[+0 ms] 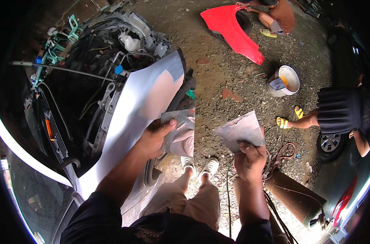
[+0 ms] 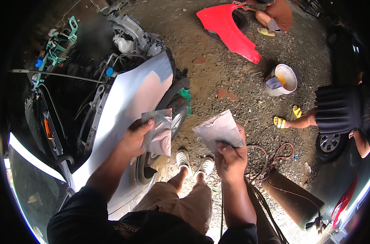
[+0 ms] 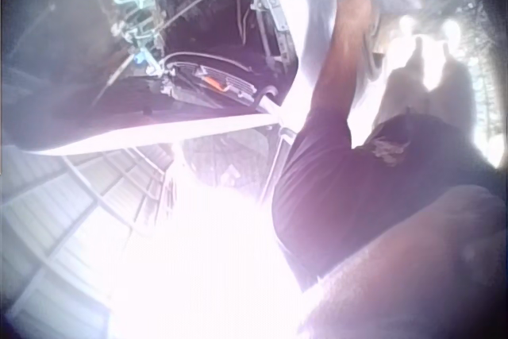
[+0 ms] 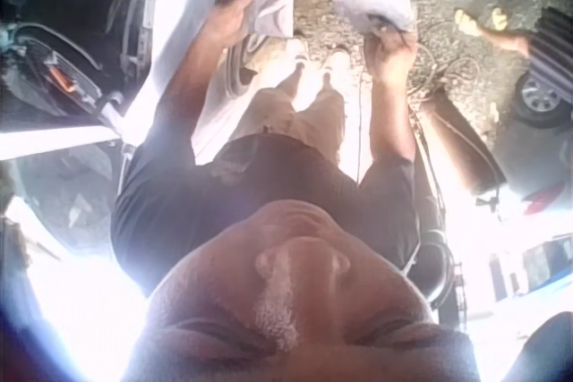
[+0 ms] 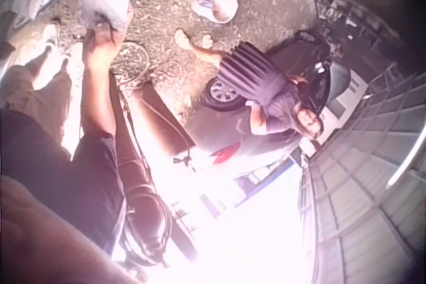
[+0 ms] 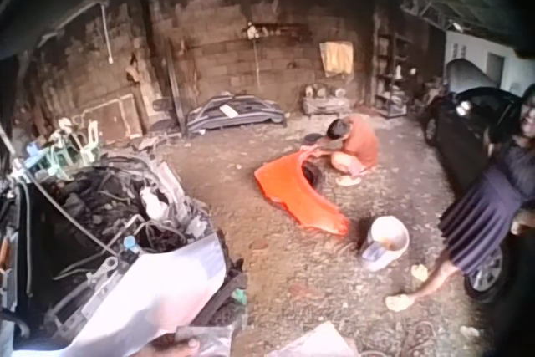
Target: The person applies pink body filler to a car fender using a spreader, smoothing and shaping the material over the damaged area.
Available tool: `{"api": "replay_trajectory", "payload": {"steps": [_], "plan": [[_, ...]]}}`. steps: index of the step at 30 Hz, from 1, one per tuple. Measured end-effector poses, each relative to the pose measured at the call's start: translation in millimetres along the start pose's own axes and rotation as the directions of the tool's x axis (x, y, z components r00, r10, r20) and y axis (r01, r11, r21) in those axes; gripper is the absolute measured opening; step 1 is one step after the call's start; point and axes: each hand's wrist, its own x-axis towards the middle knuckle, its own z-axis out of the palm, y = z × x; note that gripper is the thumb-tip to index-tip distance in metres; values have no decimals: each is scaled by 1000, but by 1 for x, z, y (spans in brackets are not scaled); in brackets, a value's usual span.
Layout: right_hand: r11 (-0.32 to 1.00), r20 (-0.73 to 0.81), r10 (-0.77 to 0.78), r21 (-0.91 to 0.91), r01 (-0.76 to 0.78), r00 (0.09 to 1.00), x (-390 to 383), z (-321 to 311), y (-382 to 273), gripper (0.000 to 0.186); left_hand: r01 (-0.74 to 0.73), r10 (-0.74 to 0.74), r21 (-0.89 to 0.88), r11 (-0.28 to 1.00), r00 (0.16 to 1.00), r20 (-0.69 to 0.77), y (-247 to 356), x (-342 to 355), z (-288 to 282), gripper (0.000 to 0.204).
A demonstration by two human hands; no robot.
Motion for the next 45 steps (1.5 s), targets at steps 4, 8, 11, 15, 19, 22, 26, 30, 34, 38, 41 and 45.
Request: {"api": "replay_trajectory", "payload": {"steps": [4, 8, 11, 15, 19, 22, 26, 30, 34, 38, 41, 45], "plan": [[990, -98, 101, 108, -90, 990, 30, -12, -30, 57, 188, -182, 70, 980, 980, -77, -32, -6, -20, 54], [994, -8, 106, 44, -105, 994, 53, -24, -43, 53, 267, -265, 177, 947, 964, -34, -33, 3, -8, 52], [991, 23, 135, -13, -135, 991, 57, -17, -52, 52, 280, -276, 373, 885, 959, -65, -30, 10, 0, 50], [994, 47, -68, -79, 71, 997, 49, -14, -47, 45, 297, -305, 110, 948, 950, 61, -32, 17, 16, 50], [665, 273, -464, -522, 535, 843, 16, -6, -35, 45, 77, -71, -172, 982, 997, 39, -36, 27, 47, 57], [299, 550, -500, -615, 730, 669, -11, 1, -22, 47, -39, 35, -260, 965, 999, -18, -35, 34, 60, 62], [311, 615, -419, -593, 743, 667, -21, 3, -8, 54, 2, 22, -305, 952, 997, 73, -41, 45, 59, 64], [214, 691, -342, -603, 769, 637, -20, 7, -4, 57, -19, 68, -320, 947, 987, 143, -42, 49, 67, 66], [91, 715, -294, -640, 763, 634, -23, -2, -1, 61, 29, 38, -375, 926, 985, 169, -51, 49, 66, 63], [70, 576, -179, -802, 594, 798, -12, -33, 4, 73, 46, 71, -484, 874, 973, 219, -54, 36, 46, 59], [95, 434, -122, -890, 446, 892, -5, -64, -5, 70, -13, 88, -364, 931, 978, 189, -39, 35, 44, 59], [988, -31, -78, -138, 73, 996, -2, -69, -30, 51, 20, -3, -152, 988, 993, 116, -44, 36, 37, 62]]}}
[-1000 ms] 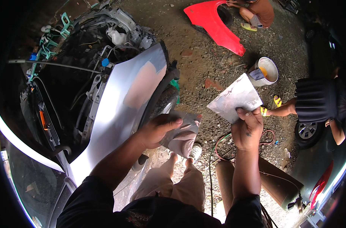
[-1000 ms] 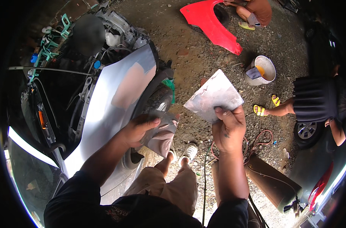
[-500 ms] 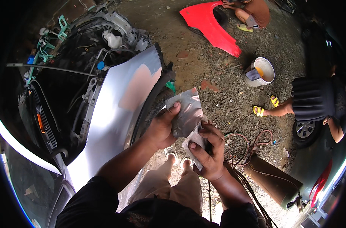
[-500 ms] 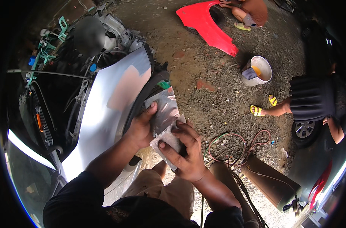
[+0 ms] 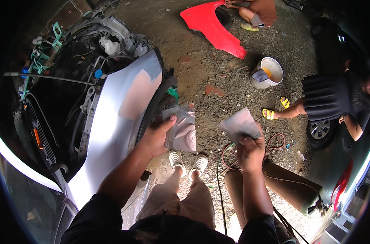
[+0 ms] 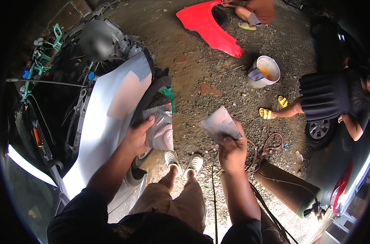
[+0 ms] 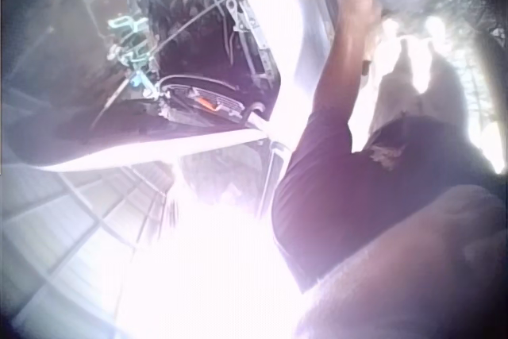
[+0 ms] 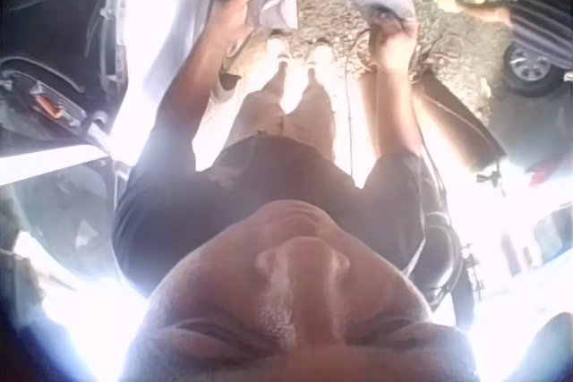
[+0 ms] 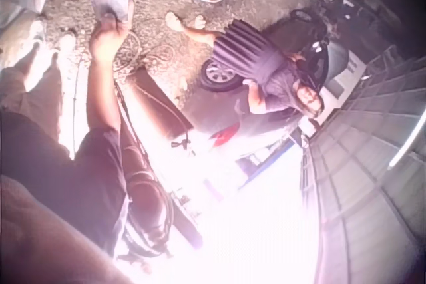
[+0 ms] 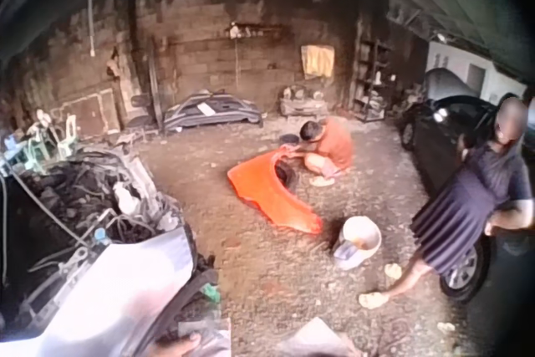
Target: The person applies pink body filler to a car fender using a spreader, smoothing and shaping the material over the damaged area.
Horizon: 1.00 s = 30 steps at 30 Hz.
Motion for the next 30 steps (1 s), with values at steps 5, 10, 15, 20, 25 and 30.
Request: {"api": "replay_trajectory", "payload": {"steps": [5, 10, 15, 20, 25, 30], "plan": [[966, -69, 170, 209, -152, 983, 23, 6, -34, 51, 254, -254, 32, 967, 967, 5, -33, -12, -1, 60], [967, 47, 169, 185, -175, 984, 36, -2, -36, 49, 349, -359, 148, 925, 932, 45, -54, -12, 7, 58], [968, 50, 232, 82, -236, 971, 32, 0, -38, 53, 218, -251, 453, 865, 968, 12, -63, -10, -11, 50], [947, 120, 252, -234, -219, 960, 24, -11, -31, 44, 315, -324, 177, 932, 946, 21, -31, -12, 34, 48], [735, 127, 325, -657, -166, 937, 6, -35, -20, 32, 204, -209, 160, 966, 978, 17, -22, -7, 36, 50], [996, -46, 27, -85, -31, 999, -6, -26, -24, 37, 102, -100, 18, 995, 992, -81, -32, -9, 18, 51]]}}
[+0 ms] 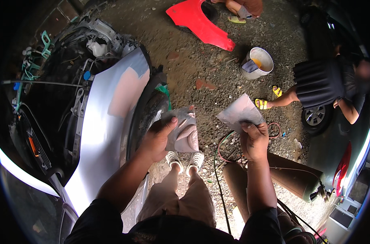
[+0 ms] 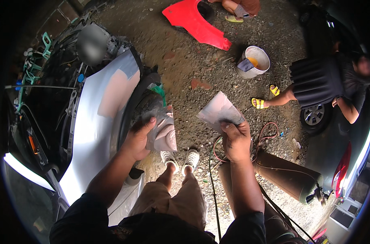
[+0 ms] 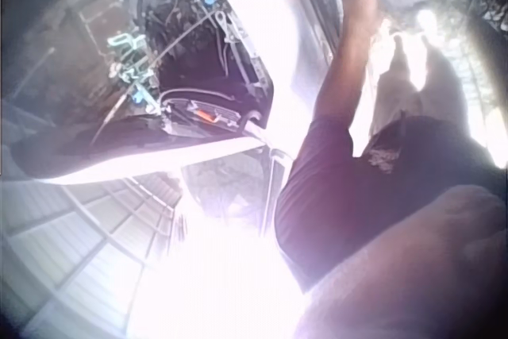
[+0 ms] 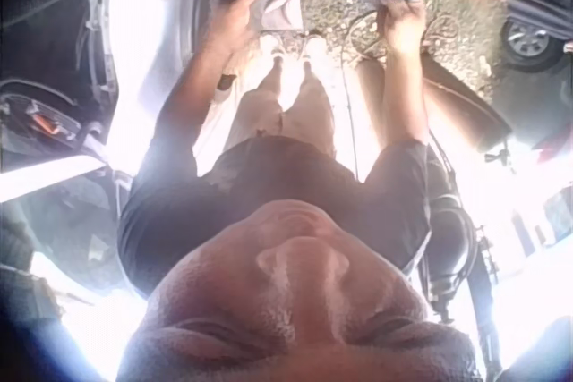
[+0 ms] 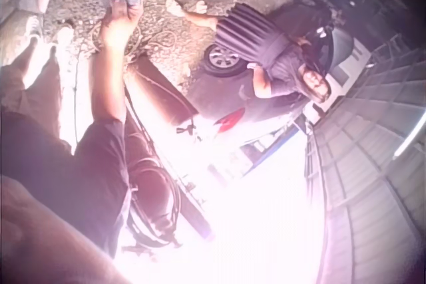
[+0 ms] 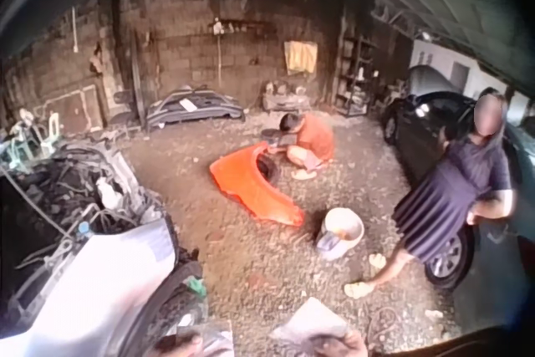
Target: The person applies pink body filler to a car fender using a spreader, smoothing and shaping the material over the damaged area.
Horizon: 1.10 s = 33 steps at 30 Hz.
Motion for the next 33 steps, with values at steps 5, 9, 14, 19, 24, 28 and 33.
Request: {"api": "replay_trajectory", "payload": {"steps": [5, 9, 14, 19, 24, 28, 33], "plan": [[968, 29, -243, 76, 240, 970, -23, 34, 4, 45, -198, 186, -56, 979, 969, -164, -17, 9, 17, 52], [822, 131, -494, -251, 511, 860, -46, 59, 17, 44, -306, 285, -104, 946, 941, -180, -4, 19, 33, 55], [377, 493, -602, -518, 768, 628, -47, 72, 15, 36, -265, 248, -139, 954, 960, -132, -5, 27, 30, 57], [413, 559, -583, -421, 807, 590, -41, 73, 17, 34, -224, 218, -123, 967, 974, -63, -6, 26, 27, 63], [422, 610, -518, -427, 800, 599, -41, 82, 14, 40, -232, 231, -143, 962, 973, -28, 1, 28, 28, 66], [363, 656, -447, -488, 794, 608, -43, 85, 15, 53, -224, 239, -223, 949, 970, 39, 2, 24, 25, 60], [240, 578, -181, -759, 606, 796, -30, 52, 55, 69, -216, 234, -274, 937, 972, 35, 0, 16, 21, 51]]}}
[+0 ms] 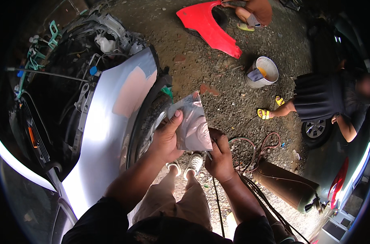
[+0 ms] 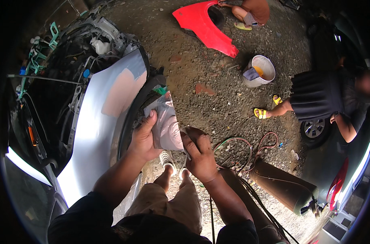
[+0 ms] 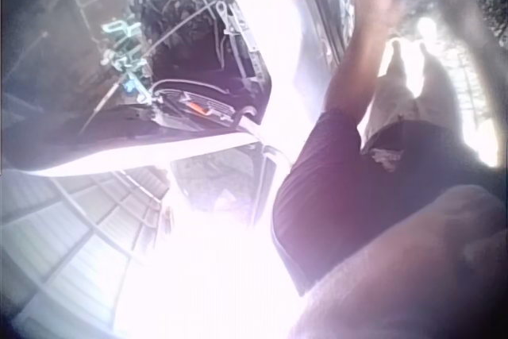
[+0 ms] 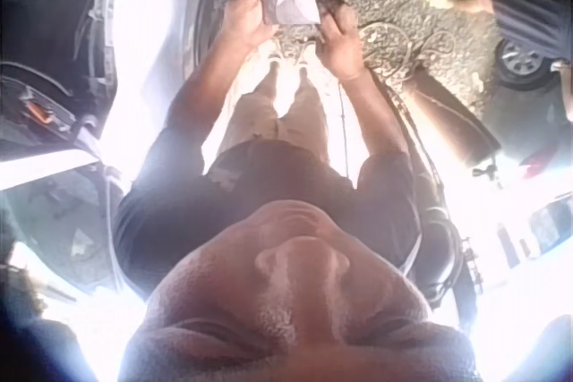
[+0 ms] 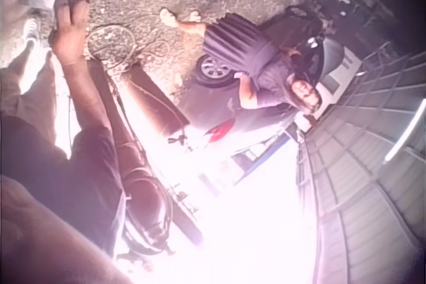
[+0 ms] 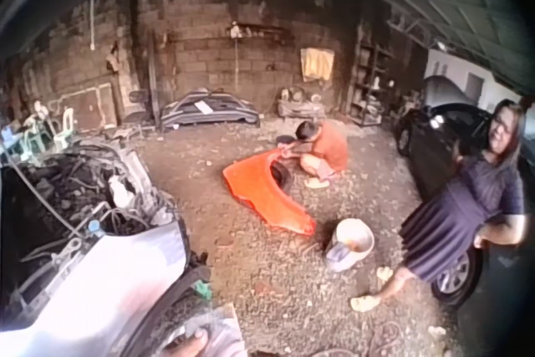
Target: The person applies pink body filler to a car fender using a spreader, smoothing and shaping the material over the damaged area.
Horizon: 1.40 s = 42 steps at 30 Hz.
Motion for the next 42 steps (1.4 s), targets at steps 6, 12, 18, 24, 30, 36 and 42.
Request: {"api": "replay_trajectory", "payload": {"steps": [6, 12, 18, 24, 30, 36, 42], "plan": [[507, -120, 608, 820, -267, 785, -26, 11, 40, 63, -227, 280, 266, 937, 942, -185, 34, -8, -22, 47], [-7, 76, 673, 995, -96, 736, -11, -17, 13, 63, -116, 235, 332, 936, 908, -346, 15, -37, -53, 44], [-51, 177, 647, 981, -189, 742, -7, -24, -12, 65, 60, 75, 520, 852, 969, -235, 5, -41, -42, 39], [19, 215, 529, 964, -265, 821, 1, -22, -26, 69, 84, 143, 818, 569, 969, -199, -6, -43, -44, 37], [291, 267, 453, 858, -424, 851, 2, -22, -28, 72, 95, 167, 893, 440, 968, -185, -2, -44, -40, 35], [385, 398, 422, 735, -559, 814, 3, -30, -31, 67, 135, 108, 944, 302, 979, -174, 14, -43, -19, 30], [721, 372, 147, 594, -357, 917, 5, -33, -14, 46, 61, 48, 956, 286, 996, -77, 16, -37, -21, 28]]}}
